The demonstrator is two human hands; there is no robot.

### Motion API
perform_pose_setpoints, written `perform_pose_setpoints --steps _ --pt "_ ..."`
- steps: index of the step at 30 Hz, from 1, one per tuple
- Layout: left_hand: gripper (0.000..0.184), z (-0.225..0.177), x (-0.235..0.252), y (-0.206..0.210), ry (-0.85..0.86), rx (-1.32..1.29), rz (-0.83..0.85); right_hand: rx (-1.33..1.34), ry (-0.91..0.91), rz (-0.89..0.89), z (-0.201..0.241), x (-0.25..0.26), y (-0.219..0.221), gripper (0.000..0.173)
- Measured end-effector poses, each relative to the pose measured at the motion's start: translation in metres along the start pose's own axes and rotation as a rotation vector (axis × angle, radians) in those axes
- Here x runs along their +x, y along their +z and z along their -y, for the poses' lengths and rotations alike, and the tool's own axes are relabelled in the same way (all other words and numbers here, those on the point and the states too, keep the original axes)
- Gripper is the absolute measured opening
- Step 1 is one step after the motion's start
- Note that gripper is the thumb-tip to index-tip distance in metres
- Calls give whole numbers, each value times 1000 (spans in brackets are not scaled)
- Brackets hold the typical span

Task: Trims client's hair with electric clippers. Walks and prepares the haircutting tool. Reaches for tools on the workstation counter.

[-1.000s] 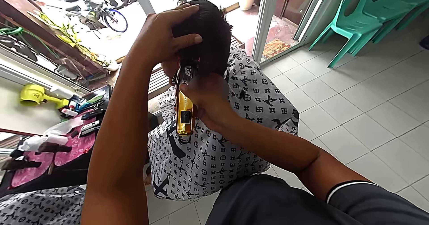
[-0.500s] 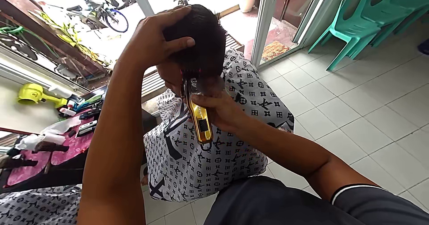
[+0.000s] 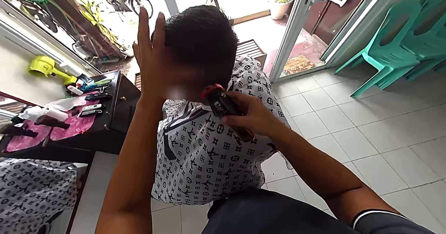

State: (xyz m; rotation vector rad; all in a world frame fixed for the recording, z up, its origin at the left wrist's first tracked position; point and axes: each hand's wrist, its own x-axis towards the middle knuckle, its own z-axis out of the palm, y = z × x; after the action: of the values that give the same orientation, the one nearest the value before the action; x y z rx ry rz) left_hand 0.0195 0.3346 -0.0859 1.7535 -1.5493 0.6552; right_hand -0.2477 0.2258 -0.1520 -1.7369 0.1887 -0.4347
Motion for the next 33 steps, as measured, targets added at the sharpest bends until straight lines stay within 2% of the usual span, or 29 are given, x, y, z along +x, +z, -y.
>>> perform_pose_setpoints --steps 2,4,7,9,13,15,19,21,26,30,33 --pt "103 6 2 -5 -23 30 -36 406 60 5 -2 5 -8 55" --pt "82 10 3 -11 -61 95 -182 675 136 11 -2 11 -14 44" --pt "55 -12 20 -19 -59 138 -312 797 218 40 -7 18 -23 35" --pt "45 -41 44 -19 31 89 -203 828 260 79 -14 19 -27 33" --pt "66 -82 98 -8 9 85 371 854 315 133 -21 21 -34 33" --pt "76 -85 114 0 -50 133 548 848 280 123 -14 25 -37 31" --pt "77 -87 124 6 -159 197 629 807 90 107 6 38 -45 33" --pt "77 -88 123 6 -199 201 640 802 103 111 4 37 -44 37" --pt "73 -83 118 7 -208 196 631 863 265 147 -8 28 -41 30" --pt "70 -84 116 9 -216 197 631 877 131 111 16 40 -48 29" --pt "72 -83 115 10 -203 202 628 863 129 125 6 36 -41 37"
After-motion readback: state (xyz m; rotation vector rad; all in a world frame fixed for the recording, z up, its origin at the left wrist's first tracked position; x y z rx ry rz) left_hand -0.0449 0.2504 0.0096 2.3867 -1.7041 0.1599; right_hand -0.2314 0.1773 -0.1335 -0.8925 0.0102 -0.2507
